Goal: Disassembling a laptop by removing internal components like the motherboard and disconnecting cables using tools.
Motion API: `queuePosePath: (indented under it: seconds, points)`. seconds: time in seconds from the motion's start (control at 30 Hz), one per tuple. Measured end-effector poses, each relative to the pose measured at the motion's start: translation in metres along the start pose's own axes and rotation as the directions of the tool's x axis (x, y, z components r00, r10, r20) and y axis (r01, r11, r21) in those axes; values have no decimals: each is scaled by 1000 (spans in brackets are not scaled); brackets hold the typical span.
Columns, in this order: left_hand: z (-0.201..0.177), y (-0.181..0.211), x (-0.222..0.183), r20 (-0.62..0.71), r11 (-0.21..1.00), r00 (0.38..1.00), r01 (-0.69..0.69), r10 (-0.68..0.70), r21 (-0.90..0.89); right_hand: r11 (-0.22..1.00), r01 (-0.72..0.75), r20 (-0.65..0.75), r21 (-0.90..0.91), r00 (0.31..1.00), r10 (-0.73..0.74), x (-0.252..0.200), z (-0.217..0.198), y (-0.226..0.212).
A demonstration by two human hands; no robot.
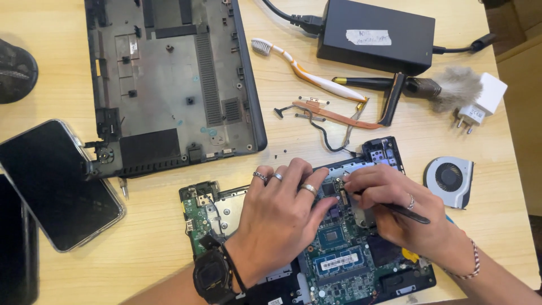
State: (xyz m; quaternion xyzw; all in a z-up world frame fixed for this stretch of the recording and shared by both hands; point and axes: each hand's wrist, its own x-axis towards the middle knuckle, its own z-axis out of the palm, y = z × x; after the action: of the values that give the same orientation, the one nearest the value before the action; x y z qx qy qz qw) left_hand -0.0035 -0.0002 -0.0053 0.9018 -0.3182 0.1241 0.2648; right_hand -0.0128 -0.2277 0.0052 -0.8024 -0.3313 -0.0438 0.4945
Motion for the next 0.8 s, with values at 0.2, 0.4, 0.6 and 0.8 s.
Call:
queuePosePath:
  seconds: [0.2,0.4,0.6,0.8]
  points:
    - [-1,-1,0,10,1000,1000,-17,16,25,997,47,-14,-55,999,-48,0,0,-2]
    - [0,-2,-1,0,1000,1000,-16,16,12,998,12,-37,-63,999,-14,-6,0,-4]
    - [0,-2,-1,1,1000,1000,-11,11,10,991,-135,-247,16,960,135,2,2,-6]
    - [-1,-1,-2,-7,998,1000,0,0,63,929,-336,-284,157,885,368,30,4,2]
